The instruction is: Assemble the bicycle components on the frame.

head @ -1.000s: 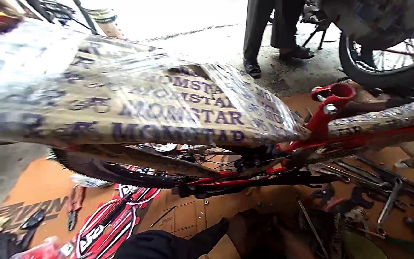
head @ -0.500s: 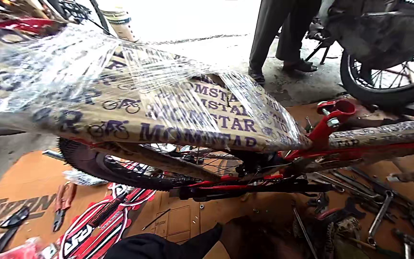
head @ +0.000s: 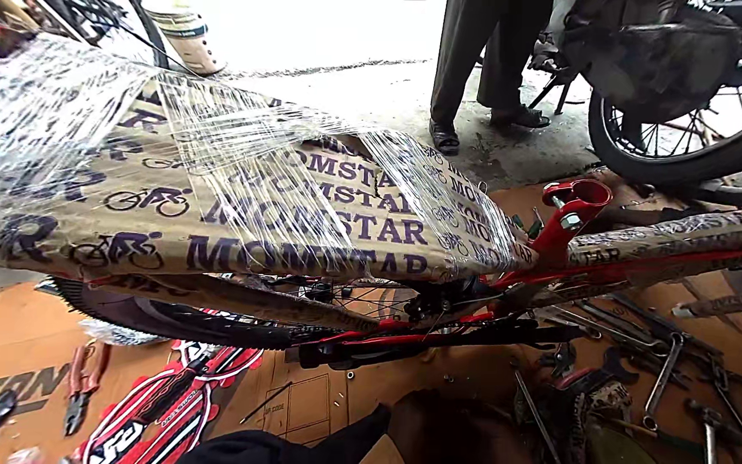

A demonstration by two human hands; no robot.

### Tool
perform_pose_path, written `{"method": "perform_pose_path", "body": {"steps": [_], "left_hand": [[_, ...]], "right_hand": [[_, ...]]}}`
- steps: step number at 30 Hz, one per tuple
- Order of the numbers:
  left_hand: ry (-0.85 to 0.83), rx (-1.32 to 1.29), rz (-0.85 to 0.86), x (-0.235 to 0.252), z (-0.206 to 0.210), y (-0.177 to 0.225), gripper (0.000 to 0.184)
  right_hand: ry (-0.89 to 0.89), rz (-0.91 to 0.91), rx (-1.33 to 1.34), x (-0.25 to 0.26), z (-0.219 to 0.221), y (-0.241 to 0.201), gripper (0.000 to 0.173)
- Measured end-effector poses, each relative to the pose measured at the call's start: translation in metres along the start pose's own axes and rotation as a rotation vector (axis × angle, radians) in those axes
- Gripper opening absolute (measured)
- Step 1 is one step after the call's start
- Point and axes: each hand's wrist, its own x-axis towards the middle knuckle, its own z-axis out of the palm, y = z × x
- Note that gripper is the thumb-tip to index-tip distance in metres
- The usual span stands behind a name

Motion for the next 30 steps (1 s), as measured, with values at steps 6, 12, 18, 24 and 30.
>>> {"method": "perform_pose_path", "body": {"steps": [6, 12, 18, 24, 30], "left_hand": [[0.097, -0.034, -0.023, 0.005, 0.003, 0.0, 0.027], [0.09, -0.074, -0.098, 0.012, -0.003, 0.002, 0.029], [-0.029, -0.078, -0.088, 0.013, -0.009, -0.001, 0.029], [-0.169, -0.168, -0.176, 0.016, -0.024, 0.012, 0.032], [-0.161, -0.094, -0.184, 0.002, -0.022, 0.017, 0.034]], "right_hand": [[-0.064, -0.029, 0.047, 0.005, -0.006, 0.003, 0.014], [-0.046, -0.16, -0.026, 0.004, -0.002, 0.002, 0.006], [-0.029, -0.215, -0.147, 0.002, -0.001, 0.001, 0.01], [-0.059, -0.227, -0.237, 0.009, -0.009, 0.003, 0.016], [-0.179, -0.134, -0.171, 0.009, -0.014, 0.006, 0.015]]}}
